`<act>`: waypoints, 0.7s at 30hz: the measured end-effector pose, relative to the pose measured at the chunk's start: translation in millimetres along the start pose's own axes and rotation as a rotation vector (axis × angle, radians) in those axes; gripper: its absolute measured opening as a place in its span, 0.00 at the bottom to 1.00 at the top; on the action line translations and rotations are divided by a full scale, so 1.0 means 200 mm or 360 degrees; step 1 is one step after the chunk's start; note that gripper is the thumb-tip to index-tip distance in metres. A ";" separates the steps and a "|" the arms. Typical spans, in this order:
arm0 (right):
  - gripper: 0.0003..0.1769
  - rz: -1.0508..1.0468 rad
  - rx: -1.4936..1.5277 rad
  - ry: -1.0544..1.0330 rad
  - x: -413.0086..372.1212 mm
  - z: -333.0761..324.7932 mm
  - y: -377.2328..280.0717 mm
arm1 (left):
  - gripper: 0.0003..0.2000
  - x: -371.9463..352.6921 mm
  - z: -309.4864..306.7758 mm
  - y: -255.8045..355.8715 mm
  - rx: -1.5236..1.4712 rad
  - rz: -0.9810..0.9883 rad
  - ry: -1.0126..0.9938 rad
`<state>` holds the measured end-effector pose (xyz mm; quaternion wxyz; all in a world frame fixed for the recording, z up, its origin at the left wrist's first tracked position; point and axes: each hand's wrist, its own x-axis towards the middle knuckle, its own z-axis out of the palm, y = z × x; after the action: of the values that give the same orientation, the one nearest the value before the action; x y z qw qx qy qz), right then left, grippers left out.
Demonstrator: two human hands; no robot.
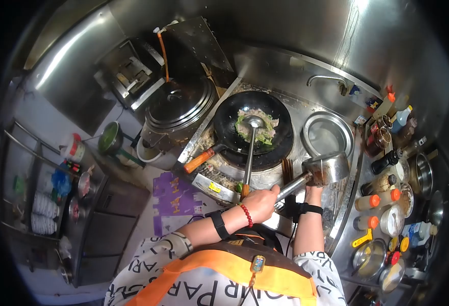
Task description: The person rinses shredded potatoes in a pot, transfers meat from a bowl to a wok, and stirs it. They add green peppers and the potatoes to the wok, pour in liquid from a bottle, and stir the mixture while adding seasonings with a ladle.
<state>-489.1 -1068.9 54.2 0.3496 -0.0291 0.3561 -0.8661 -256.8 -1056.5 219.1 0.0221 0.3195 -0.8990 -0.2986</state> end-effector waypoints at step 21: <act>0.29 -0.0006 -0.0036 0.0408 -0.09 -0.33 -0.04 | 0.14 0.01 0.13 -0.04 -0.0163 0.0087 -0.0230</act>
<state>-500.8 -1014.6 12.9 0.2994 0.0771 0.4075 -0.8593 -260.2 -1050.1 192.5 -0.0185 0.2708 -0.8903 -0.3657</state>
